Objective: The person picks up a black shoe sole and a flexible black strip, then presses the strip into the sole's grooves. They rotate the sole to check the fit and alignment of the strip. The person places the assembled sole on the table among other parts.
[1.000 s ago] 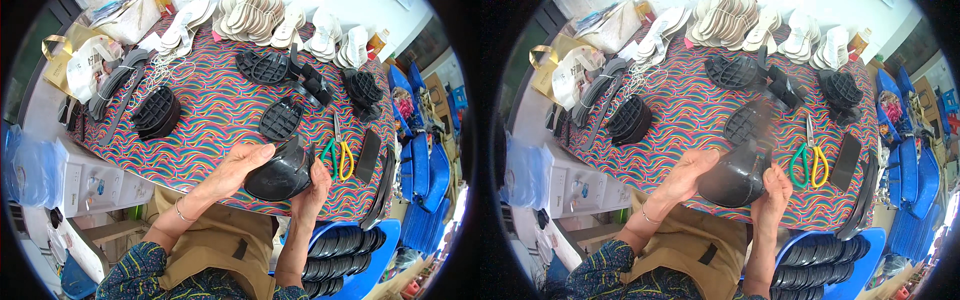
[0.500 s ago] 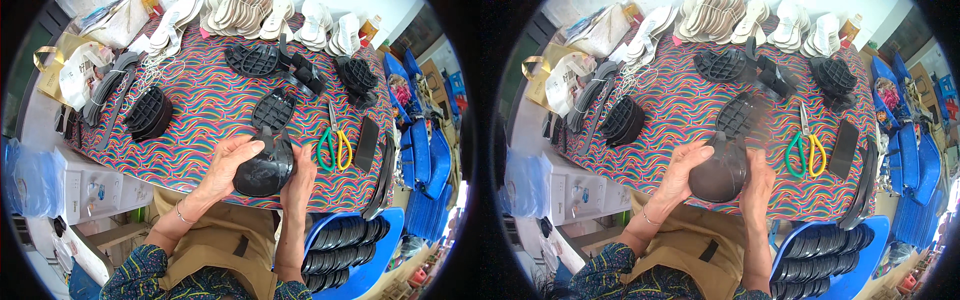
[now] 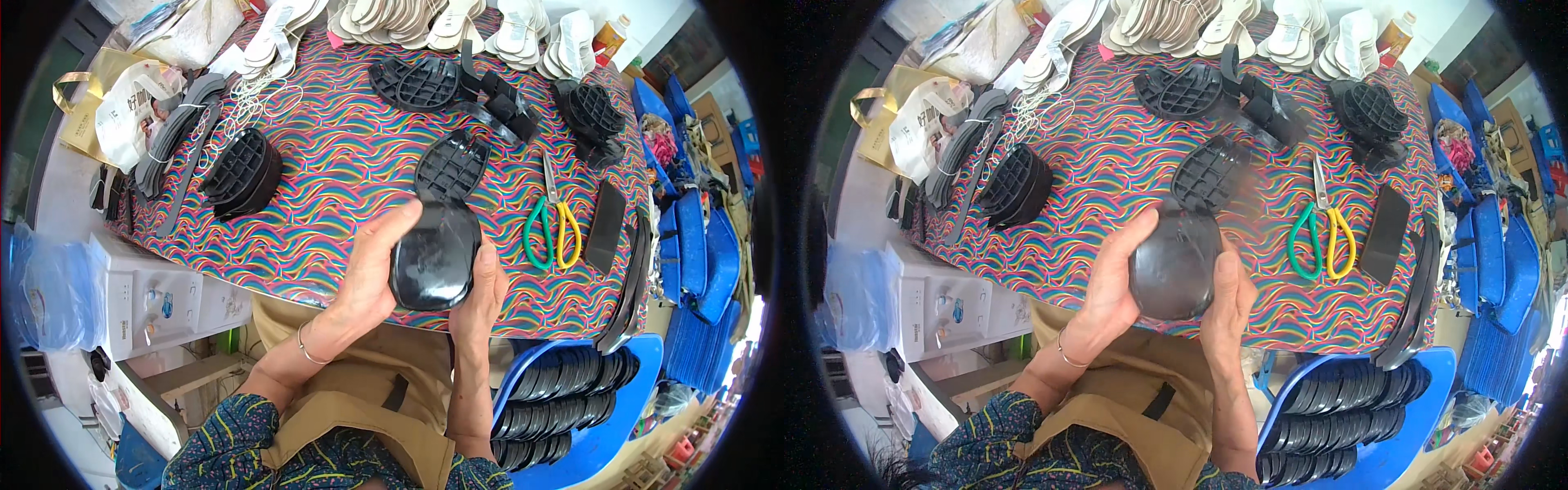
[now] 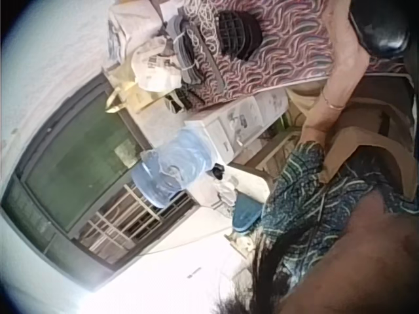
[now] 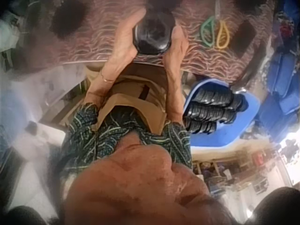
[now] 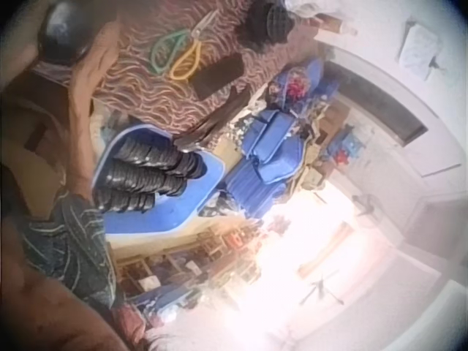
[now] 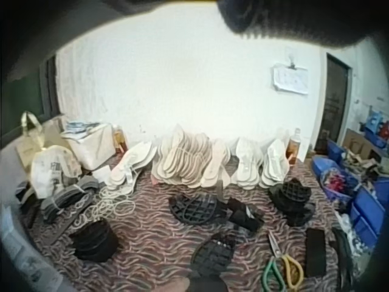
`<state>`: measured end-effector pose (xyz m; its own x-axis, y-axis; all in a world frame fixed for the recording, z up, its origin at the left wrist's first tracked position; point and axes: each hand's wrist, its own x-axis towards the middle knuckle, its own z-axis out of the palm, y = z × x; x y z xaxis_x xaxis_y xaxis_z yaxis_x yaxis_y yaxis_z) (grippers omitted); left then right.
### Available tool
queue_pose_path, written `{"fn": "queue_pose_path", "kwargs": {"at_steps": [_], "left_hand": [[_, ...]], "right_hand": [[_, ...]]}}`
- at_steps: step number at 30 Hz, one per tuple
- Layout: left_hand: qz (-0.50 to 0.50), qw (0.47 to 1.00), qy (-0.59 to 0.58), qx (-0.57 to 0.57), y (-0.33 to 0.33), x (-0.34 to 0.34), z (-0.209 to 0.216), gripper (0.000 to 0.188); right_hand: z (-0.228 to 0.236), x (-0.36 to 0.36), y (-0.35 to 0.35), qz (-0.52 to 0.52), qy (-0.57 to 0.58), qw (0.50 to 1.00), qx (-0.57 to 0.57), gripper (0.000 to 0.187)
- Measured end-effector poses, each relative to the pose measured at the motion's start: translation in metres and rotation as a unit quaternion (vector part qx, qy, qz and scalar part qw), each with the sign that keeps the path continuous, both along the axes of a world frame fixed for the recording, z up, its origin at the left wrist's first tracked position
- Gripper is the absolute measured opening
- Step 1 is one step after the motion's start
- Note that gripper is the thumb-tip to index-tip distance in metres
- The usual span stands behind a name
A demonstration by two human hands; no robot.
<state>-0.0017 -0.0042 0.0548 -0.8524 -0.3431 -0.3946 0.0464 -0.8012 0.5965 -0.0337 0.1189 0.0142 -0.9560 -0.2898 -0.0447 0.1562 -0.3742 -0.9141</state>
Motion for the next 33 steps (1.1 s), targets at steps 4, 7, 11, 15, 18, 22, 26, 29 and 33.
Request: {"fn": "queue_pose_path", "kwargs": {"at_steps": [4,7,11,15,18,22,26,29,33], "left_hand": [[0.019,1.000,0.000,0.019,-0.008,-0.006,-0.001,0.028],[0.023,0.999,-0.002,0.048,-0.009,-0.007,-0.007,0.027],[0.040,0.996,0.016,0.076,-0.008,-0.008,-0.009,0.028],[0.046,0.996,0.043,0.059,-0.011,-0.011,-0.010,0.030],[0.034,0.997,0.041,0.062,-0.009,-0.008,-0.009,0.033],[0.035,0.997,0.035,0.054,-0.005,-0.007,-0.001,0.038],[0.054,0.997,0.021,0.053,-0.004,-0.008,-0.008,0.038],[0.053,0.997,0.025,0.056,-0.005,-0.006,-0.009,0.037],[0.081,0.994,0.028,0.071,-0.001,-0.008,-0.012,0.035]], "right_hand": [[-0.010,0.015,-0.001,0.000,0.014,0.999,-0.038,0.044],[-0.011,0.017,-0.002,-0.011,0.026,0.999,-0.032,0.044],[0.004,0.021,-0.020,-0.061,0.064,0.996,-0.030,0.056],[-0.003,0.022,-0.008,0.031,0.060,0.998,-0.003,0.064],[-0.001,0.021,-0.008,0.026,0.051,0.998,0.009,0.067],[-0.010,0.020,-0.011,-0.027,-0.013,0.999,-0.046,0.065],[-0.003,0.022,-0.021,-0.030,0.056,0.998,-0.003,0.071],[-0.001,0.023,-0.020,0.006,0.076,0.996,0.045,0.078],[0.001,0.025,-0.021,-0.012,0.085,0.993,0.084,0.078]]}}
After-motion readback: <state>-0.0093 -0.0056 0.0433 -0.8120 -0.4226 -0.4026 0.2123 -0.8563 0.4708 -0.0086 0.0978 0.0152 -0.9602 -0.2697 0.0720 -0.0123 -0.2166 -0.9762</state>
